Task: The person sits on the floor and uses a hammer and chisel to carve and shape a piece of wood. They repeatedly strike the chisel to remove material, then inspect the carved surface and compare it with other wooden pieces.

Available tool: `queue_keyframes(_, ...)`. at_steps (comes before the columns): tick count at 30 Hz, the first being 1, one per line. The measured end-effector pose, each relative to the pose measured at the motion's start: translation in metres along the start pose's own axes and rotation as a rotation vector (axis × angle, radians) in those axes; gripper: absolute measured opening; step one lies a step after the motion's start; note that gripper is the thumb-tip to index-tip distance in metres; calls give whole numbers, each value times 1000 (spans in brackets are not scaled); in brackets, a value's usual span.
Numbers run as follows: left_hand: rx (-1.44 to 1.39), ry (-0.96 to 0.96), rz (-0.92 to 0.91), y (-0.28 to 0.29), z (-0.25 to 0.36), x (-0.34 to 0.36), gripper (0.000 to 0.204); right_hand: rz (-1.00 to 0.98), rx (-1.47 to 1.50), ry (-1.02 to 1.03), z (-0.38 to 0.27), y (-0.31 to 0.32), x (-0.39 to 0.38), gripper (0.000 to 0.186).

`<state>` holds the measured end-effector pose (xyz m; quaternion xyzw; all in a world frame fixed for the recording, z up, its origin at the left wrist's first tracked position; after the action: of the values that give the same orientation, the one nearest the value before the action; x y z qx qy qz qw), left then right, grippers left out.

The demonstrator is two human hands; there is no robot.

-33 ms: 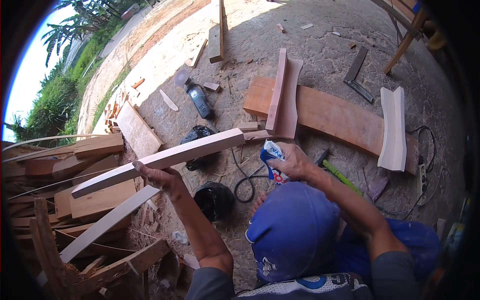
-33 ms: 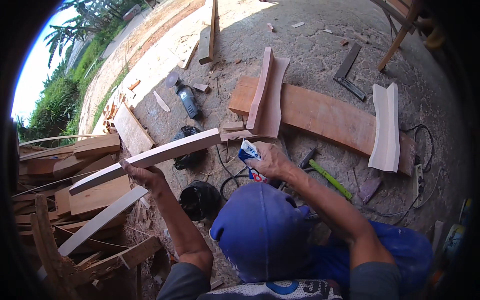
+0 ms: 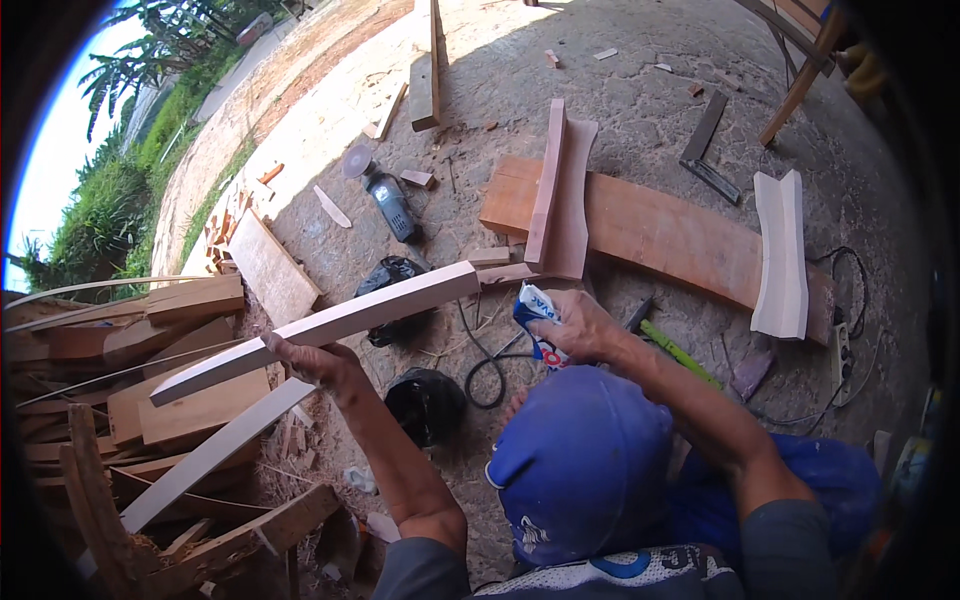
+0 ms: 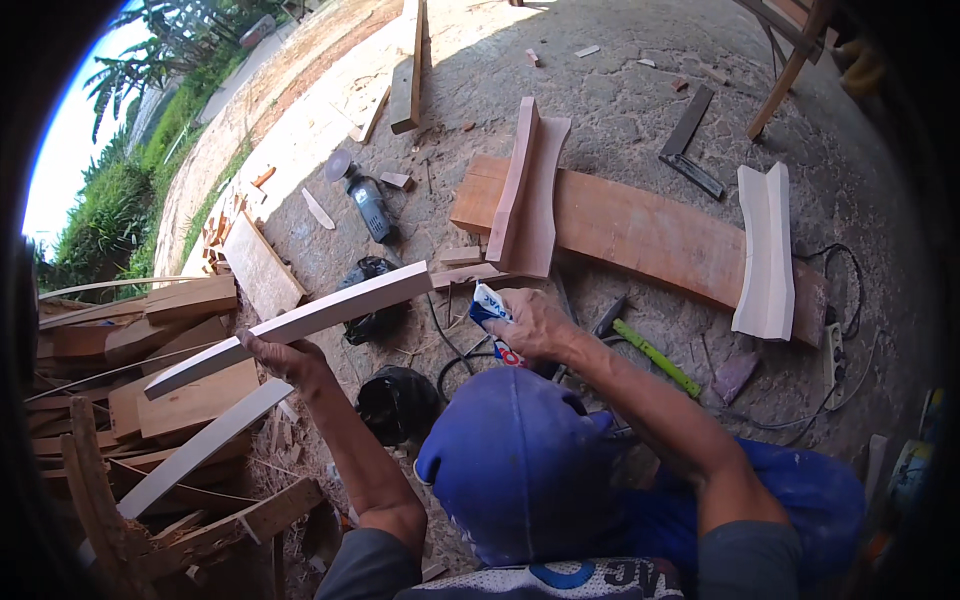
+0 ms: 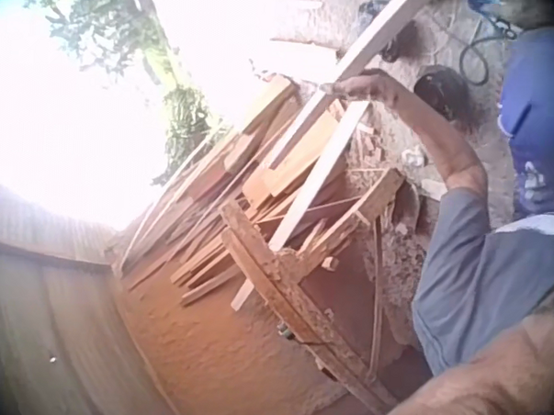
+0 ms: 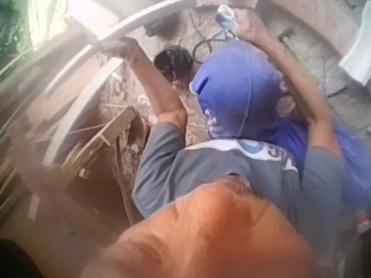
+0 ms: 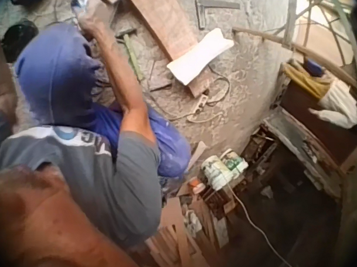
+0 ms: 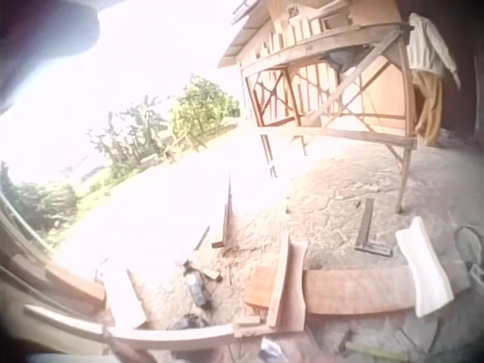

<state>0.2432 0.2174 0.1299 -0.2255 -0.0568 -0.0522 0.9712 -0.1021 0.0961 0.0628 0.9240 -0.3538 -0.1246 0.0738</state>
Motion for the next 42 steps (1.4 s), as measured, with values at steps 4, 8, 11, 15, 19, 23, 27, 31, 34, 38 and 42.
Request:
queue_keyframes(4, 198, 57, -2, 49, -29, 20, 67, -82, -210, 72, -9, 0, -2, 18)
queue_keyframes(8, 168, 363, 16, 45, -49, -19, 56, -188, -184, 31, -11, 30, -8, 26)
queue_keyframes(11, 267, 423, -58, 43, -67, -43, 54, -393, -368, -21, -31, 60, -17, 41)
queue_keyframes(15, 416, 432, -228, 23, -106, -84, 53, -554, -725, -31, -24, 102, -40, 37)
queue_keyframes(19, 479, 423, -267, 17, -143, -133, 58, -571, -919, -156, -36, 144, -68, 36)
queue_keyframes(23, 612, 435, -303, 15, -165, -157, 60, -486, -789, -236, -44, 171, -95, 34)
queue_keyframes(27, 754, 518, -339, 15, -173, -172, 64, -349, -683, -200, -35, 179, -101, 32)
queue_keyframes(31, 674, 579, -485, 39, -177, -168, 75, -318, -526, -64, -22, 176, -86, 35)
queue_keyframes(34, 1261, -39, -543, 20, -142, -186, 91, -289, -436, -8, -22, 178, -78, 35)
queue_keyframes(38, 556, 354, -1453, -71, -48, -252, 104, -328, -179, -2, -55, 173, -71, 28)
queue_keyframes(42, 456, 893, -1871, -113, -21, -302, 68, -357, -20, 139, -69, 142, -67, 30)
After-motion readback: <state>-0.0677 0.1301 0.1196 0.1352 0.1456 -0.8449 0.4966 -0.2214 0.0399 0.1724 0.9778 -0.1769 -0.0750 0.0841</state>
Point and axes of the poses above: each hand's wrist, its own x-axis towards the middle knuckle, its own y-axis out of the back of the hand, z = x × y, the point moved 3 cm from there along x, towards the middle knuckle, and after that the axes turned 4 degrees about y, right-handed, at the moved point
